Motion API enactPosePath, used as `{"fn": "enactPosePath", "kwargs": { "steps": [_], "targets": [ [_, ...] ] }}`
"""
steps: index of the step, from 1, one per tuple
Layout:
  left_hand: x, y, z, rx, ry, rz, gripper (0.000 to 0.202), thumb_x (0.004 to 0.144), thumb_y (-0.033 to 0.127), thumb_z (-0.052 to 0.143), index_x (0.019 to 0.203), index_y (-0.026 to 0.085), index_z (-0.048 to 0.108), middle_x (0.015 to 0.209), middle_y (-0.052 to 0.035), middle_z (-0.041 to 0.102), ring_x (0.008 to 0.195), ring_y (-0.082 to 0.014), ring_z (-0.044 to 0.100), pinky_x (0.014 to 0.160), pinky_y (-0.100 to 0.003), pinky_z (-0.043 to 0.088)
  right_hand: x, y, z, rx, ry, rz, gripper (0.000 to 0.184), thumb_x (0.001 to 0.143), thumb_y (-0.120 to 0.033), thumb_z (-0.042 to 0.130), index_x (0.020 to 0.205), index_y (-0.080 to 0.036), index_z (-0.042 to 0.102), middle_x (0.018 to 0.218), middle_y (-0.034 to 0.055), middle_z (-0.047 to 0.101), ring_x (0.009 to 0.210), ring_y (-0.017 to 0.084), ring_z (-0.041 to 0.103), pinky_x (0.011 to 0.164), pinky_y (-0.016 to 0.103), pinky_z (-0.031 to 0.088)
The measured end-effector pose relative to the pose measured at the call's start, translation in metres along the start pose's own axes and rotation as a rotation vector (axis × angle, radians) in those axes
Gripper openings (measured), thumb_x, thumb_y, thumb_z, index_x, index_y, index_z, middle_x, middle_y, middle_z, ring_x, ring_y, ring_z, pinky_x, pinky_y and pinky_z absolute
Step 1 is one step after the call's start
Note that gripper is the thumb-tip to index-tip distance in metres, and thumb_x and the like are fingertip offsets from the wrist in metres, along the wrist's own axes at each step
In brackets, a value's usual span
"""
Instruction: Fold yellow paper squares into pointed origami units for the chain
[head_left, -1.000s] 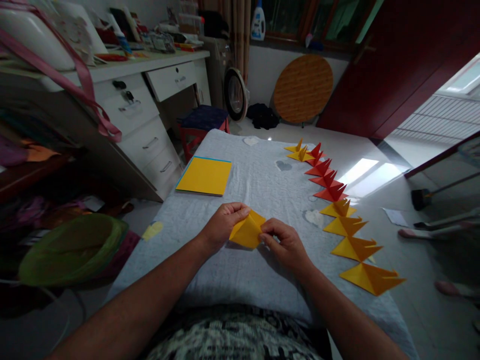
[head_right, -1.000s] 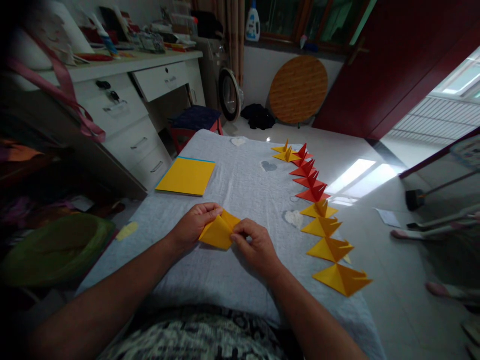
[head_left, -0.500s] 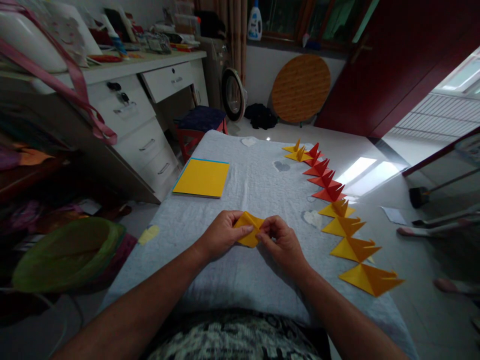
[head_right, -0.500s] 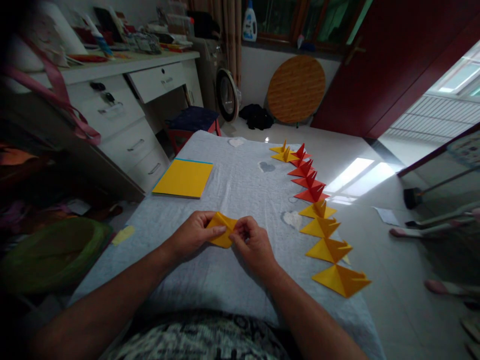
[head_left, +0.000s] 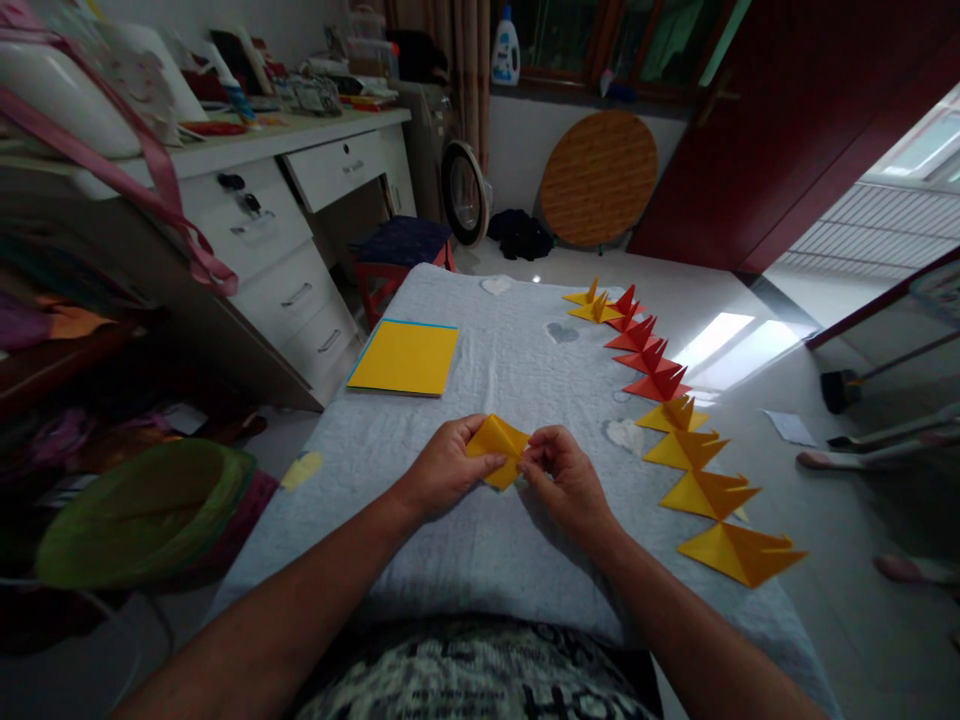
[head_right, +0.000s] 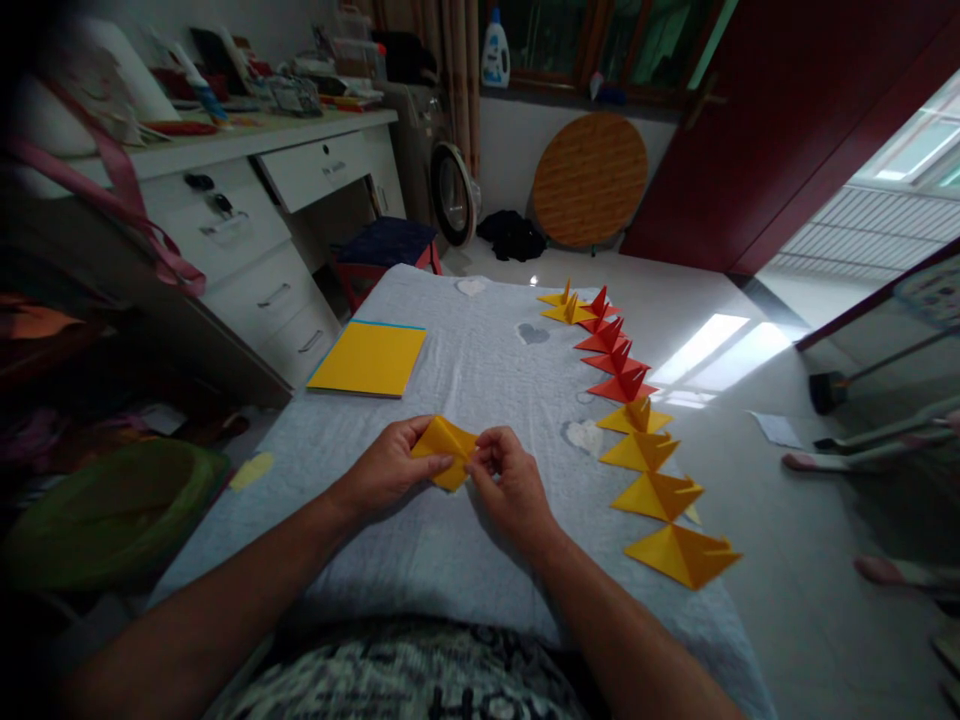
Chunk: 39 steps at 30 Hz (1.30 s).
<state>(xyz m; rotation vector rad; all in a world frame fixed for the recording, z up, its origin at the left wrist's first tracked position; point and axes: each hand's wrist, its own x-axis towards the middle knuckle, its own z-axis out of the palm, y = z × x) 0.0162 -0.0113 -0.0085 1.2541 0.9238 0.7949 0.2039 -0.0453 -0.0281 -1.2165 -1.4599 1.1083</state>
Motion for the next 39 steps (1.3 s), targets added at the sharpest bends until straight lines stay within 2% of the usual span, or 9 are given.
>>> {"fn": "enactPosePath", "kwargs": {
  "steps": [6, 8, 11, 13, 16, 18, 24, 31, 39],
  "targets": [
    [0.002, -0.001, -0.002, -0.070, 0.071, 0.022, 0.029, 0.072, 0.024, 0.079, 0.095, 0.015, 0.064, 0.083, 0.0000, 0.067, 0.071, -0.0126, 0.062, 0.068, -0.023, 0.051, 0.000, -0.002, -0.008, -0.086, 0.169, -0.065, 0.015, 0.086, -0.028, 0.059, 0.100, -0.023, 0.053, 0.079, -0.0007, 0.060, 0.073, 0.016, 0.059, 0.071, 0.030, 0.049],
    [0.001, -0.001, -0.001, -0.118, 0.057, 0.019, 0.032, 0.072, 0.023, 0.080, 0.098, 0.015, 0.063, 0.086, -0.0004, 0.068, 0.073, -0.0127, 0.063, 0.070, -0.024, 0.052, 0.000, -0.004, -0.010, -0.156, 0.211, -0.130, 0.027, 0.083, -0.029, 0.063, 0.109, -0.023, 0.055, 0.098, 0.0050, 0.064, 0.092, 0.020, 0.061, 0.083, 0.035, 0.049],
    [0.000, 0.000, 0.001, -0.157, -0.014, 0.013, 0.036, 0.071, 0.024, 0.082, 0.100, 0.015, 0.062, 0.090, -0.0023, 0.069, 0.077, -0.0143, 0.065, 0.073, -0.025, 0.053, 0.001, -0.005, -0.009, -0.204, 0.132, -0.161, 0.055, 0.072, -0.031, 0.074, 0.123, -0.022, 0.054, 0.123, 0.0103, 0.061, 0.114, 0.026, 0.056, 0.098, 0.043, 0.045],
    [-0.001, 0.000, 0.003, -0.144, -0.036, 0.019, 0.036, 0.071, 0.025, 0.082, 0.100, 0.016, 0.063, 0.091, -0.0022, 0.069, 0.078, -0.0146, 0.065, 0.073, -0.025, 0.053, 0.002, -0.004, -0.007, -0.202, 0.044, -0.083, 0.049, 0.070, -0.031, 0.076, 0.115, -0.021, 0.059, 0.111, 0.0077, 0.065, 0.102, 0.024, 0.059, 0.090, 0.039, 0.049],
    [-0.002, 0.000, 0.003, -0.120, -0.018, 0.025, 0.034, 0.071, 0.027, 0.083, 0.097, 0.016, 0.064, 0.087, -0.0009, 0.069, 0.076, -0.0134, 0.064, 0.070, -0.023, 0.052, 0.005, -0.001, -0.004, -0.140, -0.084, 0.060, 0.017, 0.076, -0.033, 0.070, 0.084, -0.020, 0.063, 0.076, 0.0001, 0.061, 0.070, 0.016, 0.054, 0.064, 0.028, 0.047],
    [-0.002, -0.001, 0.003, -0.137, -0.008, 0.010, 0.034, 0.071, 0.029, 0.084, 0.094, 0.015, 0.063, 0.085, -0.0008, 0.069, 0.073, -0.0128, 0.064, 0.068, -0.022, 0.051, 0.006, 0.000, -0.004, -0.061, -0.114, 0.099, 0.016, 0.078, -0.034, 0.067, 0.077, -0.019, 0.062, 0.066, -0.0024, 0.056, 0.062, 0.013, 0.049, 0.057, 0.025, 0.041],
    [0.000, -0.003, 0.008, -0.368, 0.049, -0.049, 0.067, 0.060, 0.026, 0.091, 0.115, 0.020, 0.054, 0.090, -0.0023, 0.074, 0.073, -0.0144, 0.068, 0.068, -0.024, 0.052, 0.008, 0.002, -0.006, 0.072, 0.002, 0.100, 0.021, 0.076, -0.038, 0.071, 0.076, -0.019, 0.063, 0.066, -0.0032, 0.058, 0.059, 0.012, 0.050, 0.055, 0.024, 0.041],
    [0.001, -0.004, 0.015, -0.180, 0.011, -0.037, 0.043, 0.066, 0.037, 0.087, 0.097, 0.011, 0.074, 0.092, -0.0072, 0.074, 0.080, -0.0184, 0.066, 0.078, -0.029, 0.051, 0.010, 0.002, -0.006, 0.110, 0.030, 0.087, 0.022, 0.075, -0.039, 0.073, 0.073, -0.020, 0.062, 0.066, -0.0025, 0.059, 0.061, 0.013, 0.052, 0.056, 0.025, 0.044],
    [-0.003, -0.010, 0.018, 0.019, -0.086, -0.018, 0.029, 0.071, 0.037, 0.080, 0.078, 0.011, 0.070, 0.065, 0.0008, 0.060, 0.058, -0.0103, 0.049, 0.055, -0.022, 0.037, 0.007, -0.011, -0.010, 0.056, -0.054, 0.074, 0.018, 0.077, -0.036, 0.068, 0.078, -0.018, 0.068, 0.071, 0.0002, 0.063, 0.067, 0.015, 0.056, 0.061, 0.026, 0.045]
  ]
}}
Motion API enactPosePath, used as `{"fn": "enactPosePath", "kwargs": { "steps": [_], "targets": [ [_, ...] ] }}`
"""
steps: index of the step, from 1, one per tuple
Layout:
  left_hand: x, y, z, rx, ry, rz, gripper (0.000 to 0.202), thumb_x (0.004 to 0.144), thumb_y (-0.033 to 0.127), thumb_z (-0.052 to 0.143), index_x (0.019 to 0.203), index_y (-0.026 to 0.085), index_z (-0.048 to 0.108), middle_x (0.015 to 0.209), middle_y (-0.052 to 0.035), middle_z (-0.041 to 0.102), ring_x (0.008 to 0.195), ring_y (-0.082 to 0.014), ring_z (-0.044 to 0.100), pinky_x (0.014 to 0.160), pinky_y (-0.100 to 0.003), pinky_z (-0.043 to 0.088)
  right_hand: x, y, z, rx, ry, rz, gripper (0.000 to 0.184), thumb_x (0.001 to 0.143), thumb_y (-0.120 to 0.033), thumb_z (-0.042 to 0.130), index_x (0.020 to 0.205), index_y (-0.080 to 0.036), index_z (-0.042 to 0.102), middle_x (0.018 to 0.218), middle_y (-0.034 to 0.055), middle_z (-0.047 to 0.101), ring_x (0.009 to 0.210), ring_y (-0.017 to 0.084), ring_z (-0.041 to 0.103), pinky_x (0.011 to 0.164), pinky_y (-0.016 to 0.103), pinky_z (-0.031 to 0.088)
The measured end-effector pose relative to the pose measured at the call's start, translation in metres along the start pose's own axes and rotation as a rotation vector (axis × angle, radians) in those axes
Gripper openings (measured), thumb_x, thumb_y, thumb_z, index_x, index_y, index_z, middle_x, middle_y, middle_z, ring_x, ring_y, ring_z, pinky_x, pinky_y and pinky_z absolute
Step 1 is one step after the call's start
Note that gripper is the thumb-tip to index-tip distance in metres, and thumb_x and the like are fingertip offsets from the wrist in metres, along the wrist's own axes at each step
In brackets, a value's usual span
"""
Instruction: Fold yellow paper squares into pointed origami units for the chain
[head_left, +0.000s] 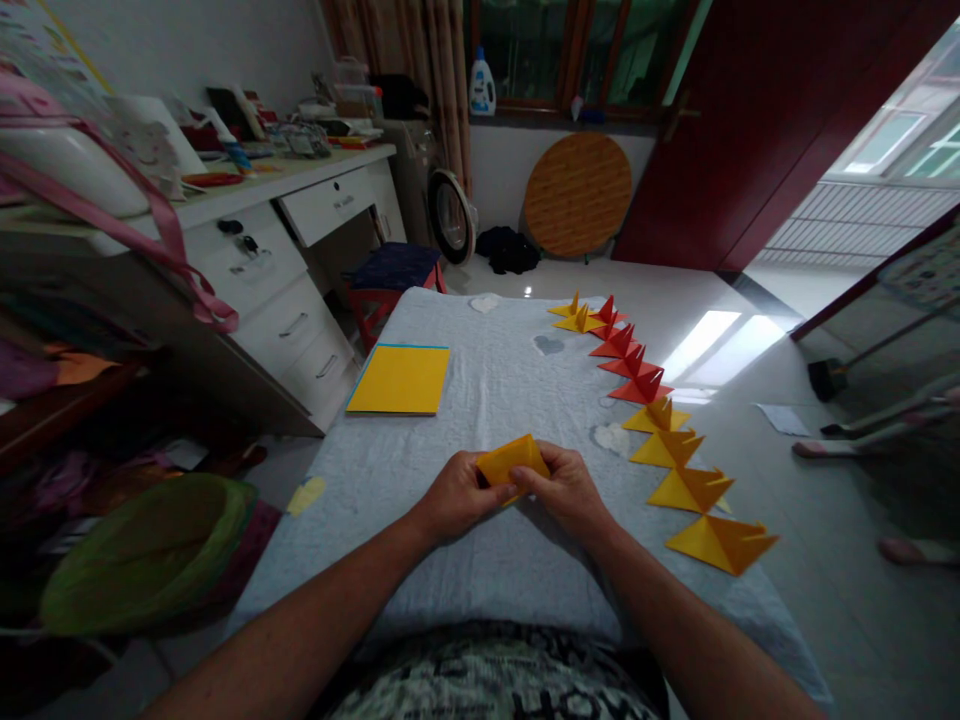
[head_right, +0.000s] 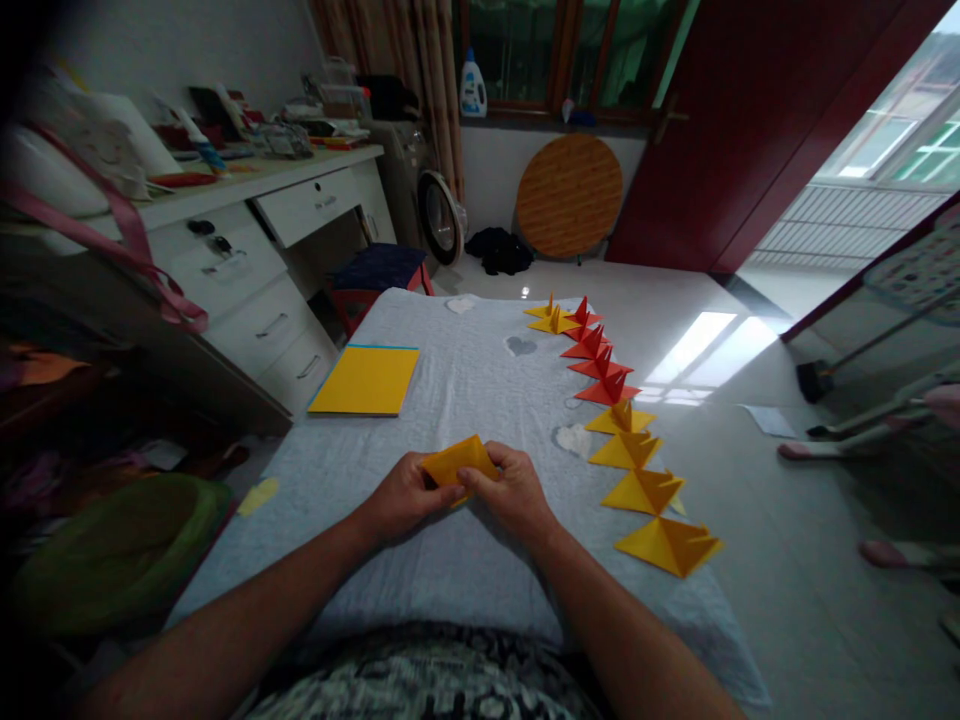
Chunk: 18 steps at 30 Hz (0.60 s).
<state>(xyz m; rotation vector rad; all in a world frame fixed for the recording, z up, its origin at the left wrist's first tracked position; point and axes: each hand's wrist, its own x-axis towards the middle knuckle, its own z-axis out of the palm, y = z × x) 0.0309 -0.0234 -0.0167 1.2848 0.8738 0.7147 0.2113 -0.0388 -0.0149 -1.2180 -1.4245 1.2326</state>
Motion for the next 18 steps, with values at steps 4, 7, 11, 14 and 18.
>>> {"fn": "enactPosePath", "kwargs": {
  "steps": [4, 7, 11, 14, 18],
  "targets": [
    [-0.001, 0.000, 0.001, 0.041, -0.051, -0.014, 0.028, 0.070, 0.038, 0.077, 0.077, 0.013, 0.068, 0.063, 0.0013, 0.057, 0.056, -0.0101, 0.046, 0.053, -0.022, 0.035, 0.000, -0.002, -0.002, -0.023, 0.016, -0.044, 0.021, 0.078, -0.038, 0.066, 0.070, -0.019, 0.064, 0.065, -0.0014, 0.057, 0.063, 0.014, 0.051, 0.059, 0.026, 0.043],
    [-0.001, -0.001, 0.000, 0.072, -0.061, -0.014, 0.028, 0.071, 0.039, 0.077, 0.074, 0.013, 0.065, 0.062, 0.0020, 0.055, 0.055, -0.0097, 0.044, 0.052, -0.021, 0.033, 0.000, -0.002, -0.004, -0.032, 0.057, -0.078, 0.026, 0.078, -0.039, 0.067, 0.062, -0.019, 0.059, 0.060, -0.0029, 0.051, 0.060, 0.013, 0.045, 0.056, 0.025, 0.039],
    [-0.002, -0.002, -0.001, 0.103, -0.068, 0.005, 0.027, 0.072, 0.038, 0.077, 0.075, 0.013, 0.066, 0.062, 0.0023, 0.054, 0.055, -0.0098, 0.044, 0.051, -0.021, 0.032, 0.002, -0.003, -0.008, 0.053, 0.125, -0.086, 0.024, 0.079, -0.039, 0.068, 0.066, -0.020, 0.062, 0.062, -0.0020, 0.054, 0.061, 0.013, 0.047, 0.056, 0.025, 0.039],
    [-0.003, -0.002, 0.000, 0.072, -0.082, 0.021, 0.028, 0.073, 0.038, 0.078, 0.079, 0.012, 0.069, 0.066, 0.0009, 0.058, 0.059, -0.0109, 0.048, 0.053, -0.021, 0.035, 0.004, -0.003, -0.011, 0.133, 0.225, -0.121, 0.022, 0.082, -0.036, 0.068, 0.068, -0.020, 0.063, 0.063, -0.0021, 0.056, 0.062, 0.013, 0.050, 0.061, 0.026, 0.041],
    [-0.001, -0.001, -0.001, -0.004, 0.009, 0.020, 0.033, 0.071, 0.041, 0.081, 0.084, 0.012, 0.072, 0.067, 0.0006, 0.062, 0.057, -0.0102, 0.050, 0.054, -0.021, 0.039, 0.003, -0.002, -0.013, 0.148, 0.358, -0.161, 0.019, 0.088, -0.036, 0.062, 0.076, -0.021, 0.064, 0.070, -0.0006, 0.059, 0.068, 0.015, 0.054, 0.067, 0.028, 0.045]
  ]
}}
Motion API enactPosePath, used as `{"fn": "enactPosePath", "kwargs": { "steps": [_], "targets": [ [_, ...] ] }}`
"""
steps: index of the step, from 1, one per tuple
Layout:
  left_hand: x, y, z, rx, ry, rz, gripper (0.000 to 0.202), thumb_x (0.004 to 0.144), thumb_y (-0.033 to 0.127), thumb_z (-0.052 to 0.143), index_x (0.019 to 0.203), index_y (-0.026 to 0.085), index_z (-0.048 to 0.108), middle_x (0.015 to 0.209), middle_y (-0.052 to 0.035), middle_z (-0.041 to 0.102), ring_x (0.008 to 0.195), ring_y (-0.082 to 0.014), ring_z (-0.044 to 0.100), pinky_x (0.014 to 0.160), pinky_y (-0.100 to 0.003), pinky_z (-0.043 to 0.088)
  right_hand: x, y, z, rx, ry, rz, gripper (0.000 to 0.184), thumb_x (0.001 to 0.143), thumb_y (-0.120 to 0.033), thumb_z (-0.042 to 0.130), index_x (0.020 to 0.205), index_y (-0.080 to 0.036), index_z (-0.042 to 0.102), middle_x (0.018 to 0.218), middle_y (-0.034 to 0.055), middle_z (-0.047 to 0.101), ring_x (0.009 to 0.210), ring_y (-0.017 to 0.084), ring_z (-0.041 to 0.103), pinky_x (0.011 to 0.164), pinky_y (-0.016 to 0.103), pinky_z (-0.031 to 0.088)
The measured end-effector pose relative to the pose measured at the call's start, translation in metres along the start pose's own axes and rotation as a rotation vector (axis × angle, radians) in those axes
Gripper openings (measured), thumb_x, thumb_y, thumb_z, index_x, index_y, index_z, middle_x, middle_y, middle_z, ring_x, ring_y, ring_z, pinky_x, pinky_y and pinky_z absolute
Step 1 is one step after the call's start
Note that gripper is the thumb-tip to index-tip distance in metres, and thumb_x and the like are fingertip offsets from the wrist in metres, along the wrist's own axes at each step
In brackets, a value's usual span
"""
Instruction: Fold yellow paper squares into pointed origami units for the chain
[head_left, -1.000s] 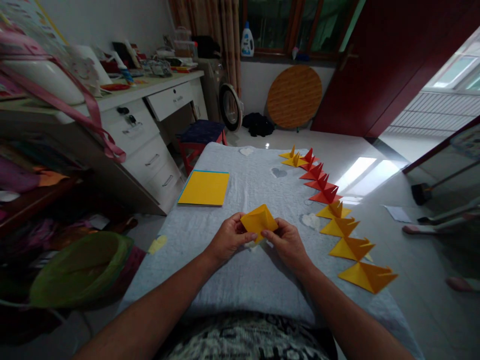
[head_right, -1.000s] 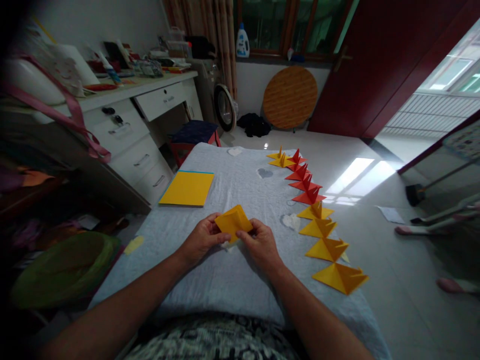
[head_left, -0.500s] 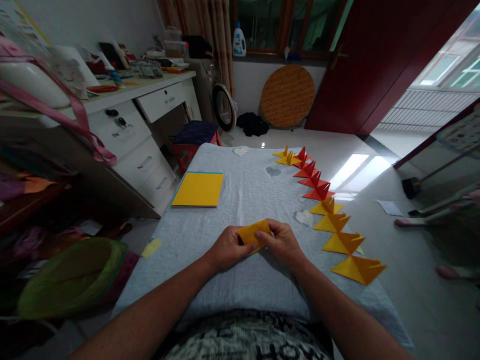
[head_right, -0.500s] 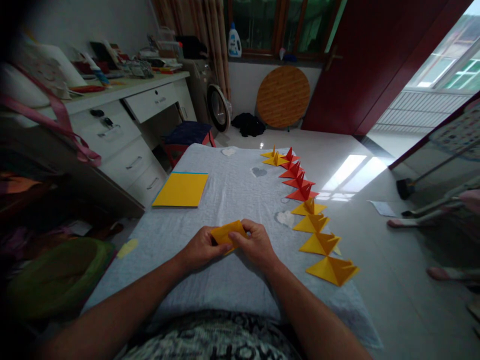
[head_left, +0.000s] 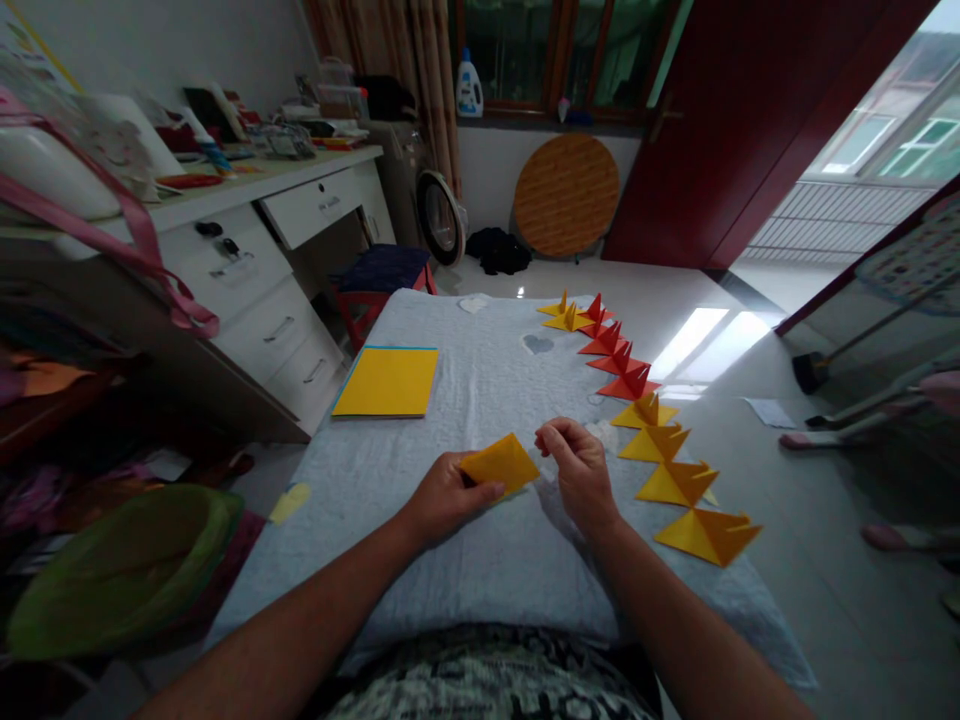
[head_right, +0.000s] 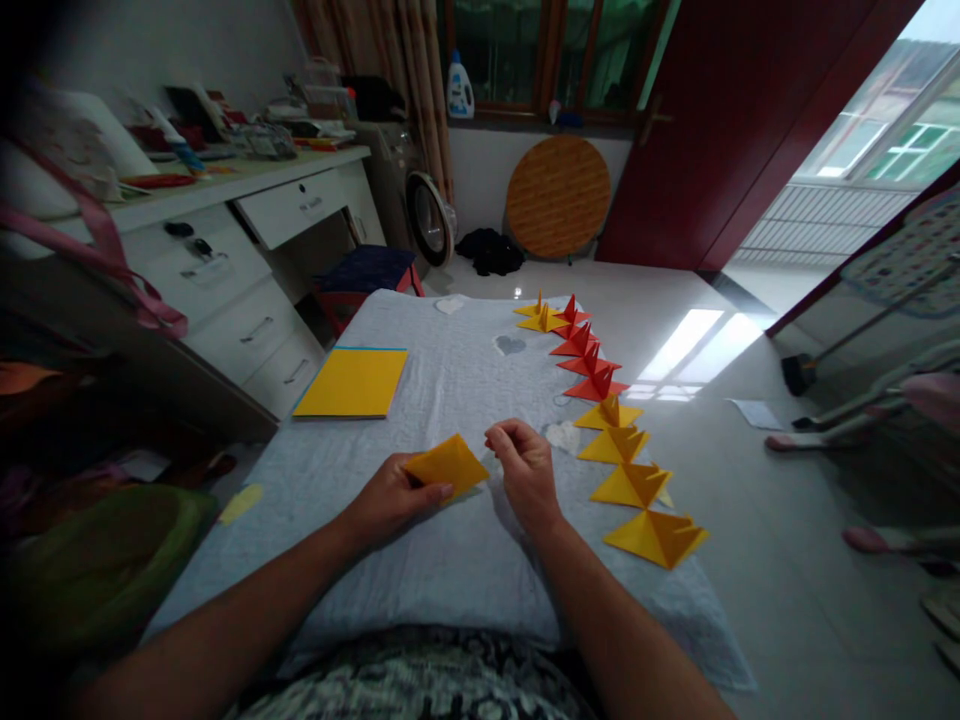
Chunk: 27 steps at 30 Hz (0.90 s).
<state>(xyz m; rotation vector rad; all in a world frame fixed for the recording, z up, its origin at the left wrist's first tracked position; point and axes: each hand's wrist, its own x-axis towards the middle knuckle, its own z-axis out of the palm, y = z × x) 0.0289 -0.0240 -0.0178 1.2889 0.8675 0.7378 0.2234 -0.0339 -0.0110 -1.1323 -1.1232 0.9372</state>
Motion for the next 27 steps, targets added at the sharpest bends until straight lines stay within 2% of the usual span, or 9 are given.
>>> {"fn": "enactPosePath", "kwargs": {
  "steps": [4, 6, 9, 14, 20, 27],
  "targets": [
    [0.001, 0.002, -0.001, -0.044, 0.148, -0.027, 0.035, 0.070, 0.043, 0.082, 0.083, 0.013, 0.072, 0.054, 0.0042, 0.056, 0.045, -0.0080, 0.044, 0.045, -0.020, 0.038, -0.008, -0.001, 0.002, -0.131, -0.046, -0.206, 0.013, 0.090, -0.028, 0.059, 0.101, -0.023, 0.065, 0.092, 0.0030, 0.061, 0.082, 0.017, 0.058, 0.076, 0.031, 0.048],
    [0.001, 0.003, -0.001, -0.059, 0.187, -0.004, 0.034, 0.070, 0.042, 0.083, 0.082, 0.012, 0.073, 0.054, 0.0032, 0.057, 0.046, -0.0087, 0.046, 0.046, -0.021, 0.040, -0.012, -0.003, 0.004, -0.210, -0.086, -0.344, 0.023, 0.088, -0.022, 0.061, 0.110, -0.025, 0.065, 0.099, 0.0042, 0.059, 0.083, 0.017, 0.056, 0.075, 0.031, 0.049],
    [0.002, 0.005, -0.001, -0.069, 0.242, 0.051, 0.031, 0.069, 0.037, 0.084, 0.084, 0.012, 0.074, 0.064, -0.0001, 0.065, 0.053, -0.0107, 0.053, 0.052, -0.022, 0.045, -0.015, -0.003, 0.007, -0.288, -0.131, -0.455, 0.033, 0.088, -0.015, 0.062, 0.118, -0.028, 0.065, 0.102, 0.0050, 0.058, 0.088, 0.018, 0.057, 0.074, 0.032, 0.051],
    [0.003, 0.004, -0.002, -0.051, 0.276, 0.080, 0.029, 0.072, 0.032, 0.082, 0.093, 0.013, 0.075, 0.085, -0.0053, 0.074, 0.076, -0.0188, 0.066, 0.072, -0.028, 0.052, -0.017, 0.001, 0.008, -0.350, -0.138, -0.536, 0.040, 0.089, -0.012, 0.061, 0.124, -0.030, 0.065, 0.108, 0.0069, 0.057, 0.098, 0.021, 0.059, 0.075, 0.034, 0.054],
    [0.004, 0.002, -0.003, -0.033, 0.299, 0.089, 0.026, 0.073, 0.030, 0.080, 0.094, 0.014, 0.075, 0.090, -0.0057, 0.076, 0.083, -0.0211, 0.069, 0.079, -0.031, 0.053, -0.020, 0.001, 0.004, -0.429, -0.137, -0.610, 0.051, 0.087, -0.007, 0.061, 0.131, -0.034, 0.062, 0.118, 0.0074, 0.057, 0.106, 0.022, 0.058, 0.085, 0.039, 0.053],
    [0.003, 0.004, 0.000, 0.039, 0.269, 0.083, 0.022, 0.075, 0.028, 0.077, 0.090, 0.013, 0.075, 0.083, -0.0044, 0.073, 0.077, -0.0190, 0.065, 0.071, -0.028, 0.051, -0.020, -0.003, 0.004, -0.479, -0.130, -0.626, 0.055, 0.087, -0.010, 0.063, 0.136, -0.033, 0.058, 0.124, 0.0089, 0.054, 0.112, 0.025, 0.054, 0.088, 0.041, 0.052]
  ]
}}
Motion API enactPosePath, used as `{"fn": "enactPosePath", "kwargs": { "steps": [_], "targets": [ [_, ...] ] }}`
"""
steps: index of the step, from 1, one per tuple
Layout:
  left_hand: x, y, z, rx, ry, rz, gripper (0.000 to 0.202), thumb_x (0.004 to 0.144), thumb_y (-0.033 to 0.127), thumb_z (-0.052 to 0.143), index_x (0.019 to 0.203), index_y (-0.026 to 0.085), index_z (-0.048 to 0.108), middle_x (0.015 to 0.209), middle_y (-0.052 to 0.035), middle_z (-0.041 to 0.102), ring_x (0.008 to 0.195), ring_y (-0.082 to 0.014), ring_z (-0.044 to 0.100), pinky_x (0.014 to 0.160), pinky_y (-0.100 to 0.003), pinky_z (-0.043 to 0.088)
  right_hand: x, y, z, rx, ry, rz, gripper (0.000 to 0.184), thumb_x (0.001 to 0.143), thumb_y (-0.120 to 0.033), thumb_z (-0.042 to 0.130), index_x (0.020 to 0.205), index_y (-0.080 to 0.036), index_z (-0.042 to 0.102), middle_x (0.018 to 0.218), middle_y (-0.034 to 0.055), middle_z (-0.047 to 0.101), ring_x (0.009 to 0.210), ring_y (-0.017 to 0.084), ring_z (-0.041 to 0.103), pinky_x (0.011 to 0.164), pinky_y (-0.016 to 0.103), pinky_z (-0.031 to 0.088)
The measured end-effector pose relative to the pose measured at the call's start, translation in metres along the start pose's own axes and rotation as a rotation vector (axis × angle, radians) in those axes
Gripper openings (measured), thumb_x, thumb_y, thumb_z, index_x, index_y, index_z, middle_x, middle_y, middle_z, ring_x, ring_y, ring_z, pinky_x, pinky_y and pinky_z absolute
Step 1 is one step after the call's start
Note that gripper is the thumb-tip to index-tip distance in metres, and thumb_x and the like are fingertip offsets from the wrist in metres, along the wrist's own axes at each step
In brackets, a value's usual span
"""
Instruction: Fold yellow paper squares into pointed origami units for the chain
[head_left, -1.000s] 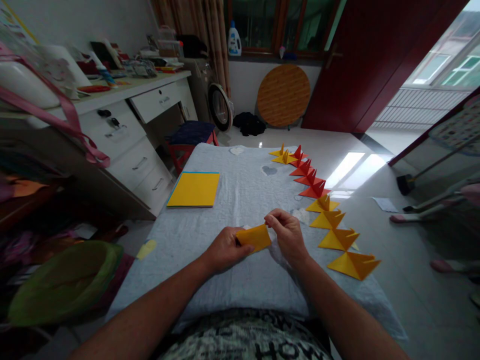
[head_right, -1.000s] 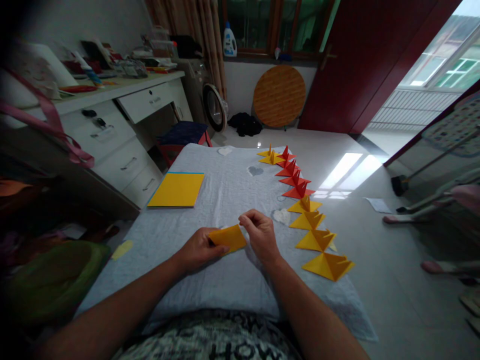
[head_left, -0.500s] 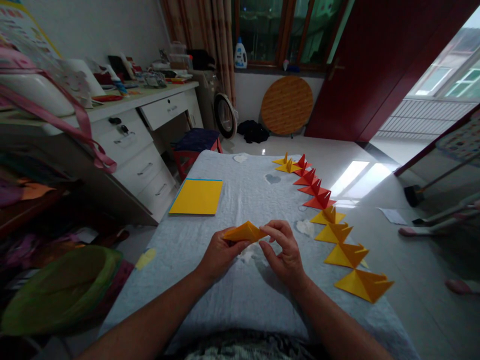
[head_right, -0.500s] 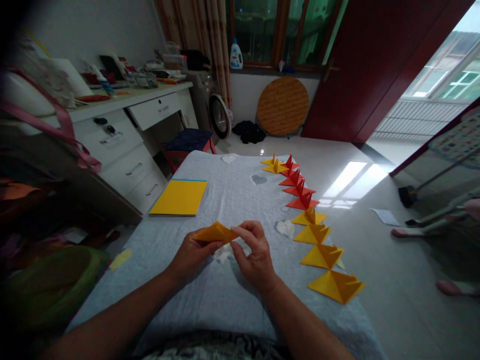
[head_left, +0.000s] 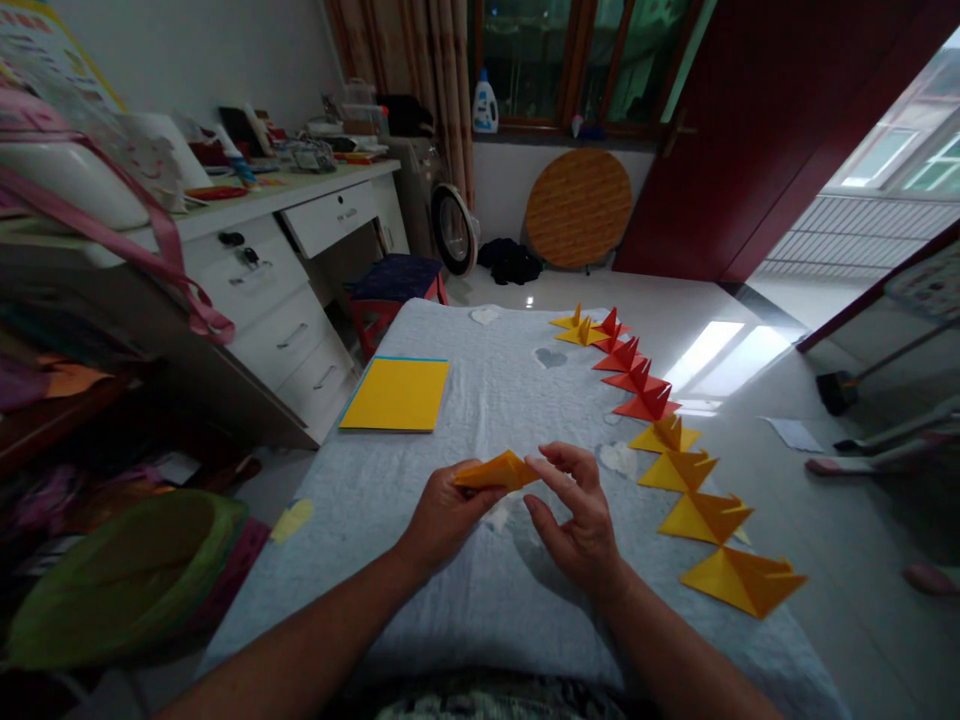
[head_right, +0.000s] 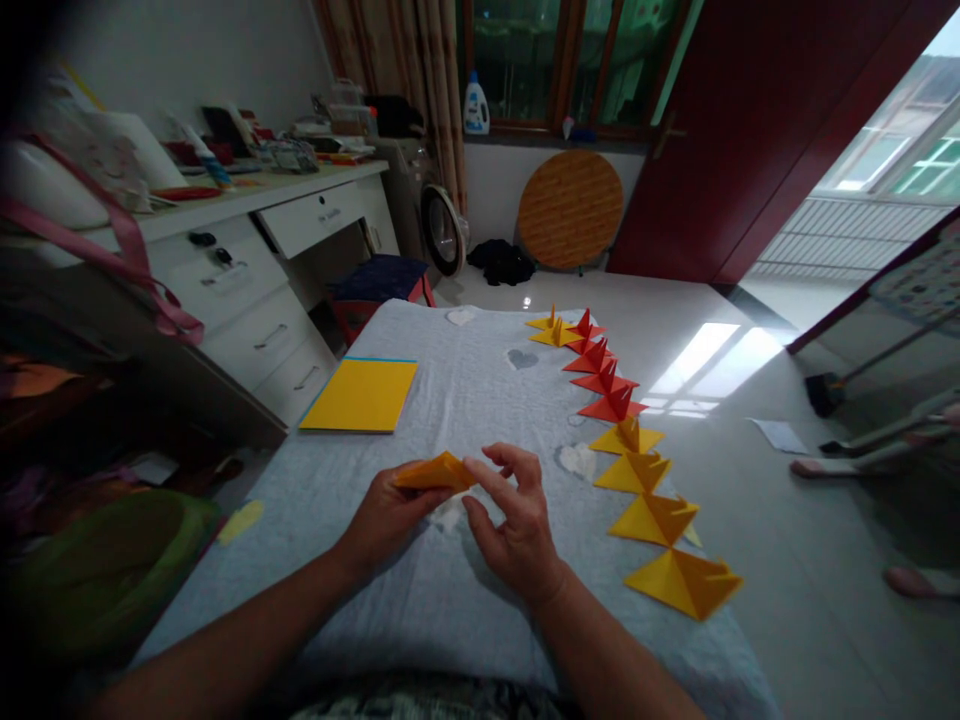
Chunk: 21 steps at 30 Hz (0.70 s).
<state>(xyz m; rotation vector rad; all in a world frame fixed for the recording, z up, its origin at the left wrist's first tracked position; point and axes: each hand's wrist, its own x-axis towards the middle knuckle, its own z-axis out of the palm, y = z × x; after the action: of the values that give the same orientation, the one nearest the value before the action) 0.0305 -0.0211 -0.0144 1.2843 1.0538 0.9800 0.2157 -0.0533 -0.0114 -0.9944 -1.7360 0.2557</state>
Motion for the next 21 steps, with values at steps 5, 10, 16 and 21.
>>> {"fn": "enactPosePath", "kwargs": {
  "steps": [5, 10, 16, 21],
  "targets": [
    [-0.0008, -0.0017, 0.0002, 0.053, -0.001, 0.038, 0.016, 0.077, 0.027, 0.074, 0.086, 0.014, 0.074, 0.075, -0.0010, 0.068, 0.069, -0.0152, 0.060, 0.065, -0.024, 0.047, 0.0006, -0.0010, -0.0002, 0.013, -0.008, -0.003, 0.051, 0.087, -0.009, 0.061, 0.132, -0.033, 0.061, 0.121, 0.0083, 0.055, 0.110, 0.024, 0.055, 0.086, 0.040, 0.052],
    [-0.0008, -0.0042, -0.0012, 0.092, 0.011, 0.062, 0.017, 0.078, 0.030, 0.072, 0.084, 0.015, 0.073, 0.073, -0.0009, 0.066, 0.067, -0.0149, 0.058, 0.063, -0.024, 0.045, -0.0001, -0.0012, -0.0012, 0.005, -0.014, -0.013, 0.052, 0.087, -0.008, 0.060, 0.132, -0.034, 0.061, 0.123, 0.0084, 0.054, 0.111, 0.025, 0.054, 0.086, 0.041, 0.051],
    [0.0000, -0.0030, -0.0003, 0.074, -0.011, 0.037, 0.020, 0.078, 0.031, 0.072, 0.089, 0.015, 0.074, 0.078, -0.0024, 0.069, 0.071, -0.0165, 0.060, 0.066, -0.025, 0.047, 0.0005, -0.0022, -0.0015, 0.012, -0.022, -0.023, 0.052, 0.086, -0.008, 0.060, 0.132, -0.033, 0.061, 0.124, 0.0083, 0.054, 0.112, 0.024, 0.054, 0.086, 0.040, 0.052],
    [-0.0011, -0.0037, -0.0011, 0.128, -0.016, 0.088, 0.013, 0.078, 0.028, 0.070, 0.081, 0.015, 0.073, 0.071, -0.0004, 0.065, 0.066, -0.0148, 0.057, 0.063, -0.024, 0.044, 0.0007, -0.0025, -0.0001, 0.057, -0.013, 0.009, 0.052, 0.086, -0.009, 0.061, 0.132, -0.033, 0.059, 0.122, 0.0081, 0.052, 0.113, 0.025, 0.053, 0.089, 0.041, 0.052]
  ]
}}
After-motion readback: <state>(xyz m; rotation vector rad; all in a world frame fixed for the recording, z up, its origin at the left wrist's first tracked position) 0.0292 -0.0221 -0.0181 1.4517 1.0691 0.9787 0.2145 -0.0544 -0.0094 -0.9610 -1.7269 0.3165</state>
